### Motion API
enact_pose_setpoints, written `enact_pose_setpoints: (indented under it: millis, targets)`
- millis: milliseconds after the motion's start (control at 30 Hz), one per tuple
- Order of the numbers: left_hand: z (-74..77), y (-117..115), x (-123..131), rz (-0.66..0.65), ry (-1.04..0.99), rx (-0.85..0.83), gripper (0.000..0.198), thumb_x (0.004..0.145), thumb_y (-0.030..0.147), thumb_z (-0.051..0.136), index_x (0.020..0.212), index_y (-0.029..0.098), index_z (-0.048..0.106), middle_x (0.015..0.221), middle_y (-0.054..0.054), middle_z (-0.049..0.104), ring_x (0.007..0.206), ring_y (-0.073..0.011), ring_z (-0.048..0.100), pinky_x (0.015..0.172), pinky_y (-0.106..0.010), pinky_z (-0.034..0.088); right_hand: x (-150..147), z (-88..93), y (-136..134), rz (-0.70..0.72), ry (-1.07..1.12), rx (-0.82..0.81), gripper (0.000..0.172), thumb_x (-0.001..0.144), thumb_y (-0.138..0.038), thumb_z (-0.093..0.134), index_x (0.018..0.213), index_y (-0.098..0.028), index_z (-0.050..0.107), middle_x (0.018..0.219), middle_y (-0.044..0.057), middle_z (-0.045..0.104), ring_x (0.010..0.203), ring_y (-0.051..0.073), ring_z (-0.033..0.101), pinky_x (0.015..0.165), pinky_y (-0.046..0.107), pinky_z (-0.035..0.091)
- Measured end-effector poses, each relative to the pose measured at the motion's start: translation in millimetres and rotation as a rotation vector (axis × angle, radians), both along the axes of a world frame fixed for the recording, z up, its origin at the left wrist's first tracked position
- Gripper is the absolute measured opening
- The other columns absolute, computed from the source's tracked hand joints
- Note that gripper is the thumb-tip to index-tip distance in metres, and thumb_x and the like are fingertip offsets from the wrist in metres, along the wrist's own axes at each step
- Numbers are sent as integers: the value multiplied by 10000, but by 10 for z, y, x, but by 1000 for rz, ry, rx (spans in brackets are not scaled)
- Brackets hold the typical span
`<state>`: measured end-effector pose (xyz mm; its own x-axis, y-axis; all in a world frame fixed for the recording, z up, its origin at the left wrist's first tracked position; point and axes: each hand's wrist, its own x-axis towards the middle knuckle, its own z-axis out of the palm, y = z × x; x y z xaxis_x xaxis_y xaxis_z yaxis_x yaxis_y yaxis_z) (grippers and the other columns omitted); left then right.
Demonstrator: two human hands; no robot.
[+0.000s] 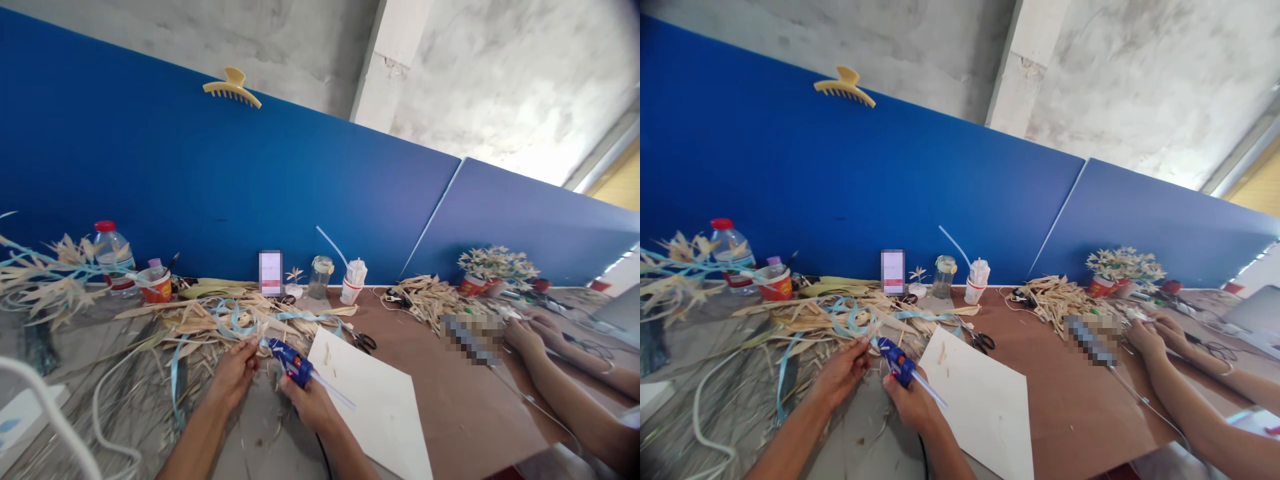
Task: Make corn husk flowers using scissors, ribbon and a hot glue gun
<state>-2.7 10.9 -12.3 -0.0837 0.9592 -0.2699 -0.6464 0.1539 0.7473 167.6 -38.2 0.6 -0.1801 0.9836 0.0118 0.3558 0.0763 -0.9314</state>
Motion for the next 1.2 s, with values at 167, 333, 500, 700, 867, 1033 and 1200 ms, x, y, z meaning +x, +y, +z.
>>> enact_pose_setpoints:
  millis: [167,333,500,700,867,1033,1200]
  targets:
    - [49,-20,15,3,2,4,239,511,166,841,595,122,621,513,66,532,390,-30,394,413,-171,386,-13,16,-3,11,18,16,227,772,-398,589,792,-173,607,693,-6,533,665,148,453,643,278,405]
    - [102,-32,12,35,-17,-30,164,579,87,789,613,116,631,516,60,538,374,-28,398,401,-165,388,-2,-13,-1,27,78,36,221,753,-402,623,782,-184,608,665,-10,517,658,152,455,621,275,397]
    - [147,-48,12,-9,-6,-10,165,590,95,795,602,119,632,488,62,517,379,-38,406,416,-172,413,26,-146,76,16,237,-40,359,740,-523,643,715,-176,557,566,-43,415,547,104,357,519,245,297]
    - [165,-66,4,-76,6,4,171,600,122,812,641,130,646,493,59,523,401,-48,436,454,-178,452,5,-98,86,108,505,-110,472,690,-604,680,718,-162,516,564,-53,417,499,68,342,473,218,245]
    - [126,-56,-13,-84,2,28,199,571,127,831,637,133,643,497,57,527,410,-52,449,464,-180,461,8,-74,92,107,525,-118,481,685,-615,684,722,-170,504,577,-52,423,502,67,336,473,216,238]
    - [143,-53,-22,-106,1,49,224,553,162,848,621,131,637,473,71,494,402,-45,420,471,-184,463,16,-11,84,138,621,-96,458,698,-586,691,716,-172,496,587,-57,394,496,58,306,480,223,219]
    - [167,-61,-30,-115,-10,49,220,564,142,841,635,130,633,483,68,496,412,-52,432,474,-192,463,30,14,80,153,628,-132,454,691,-583,692,698,-170,504,589,-49,412,489,59,321,458,218,219]
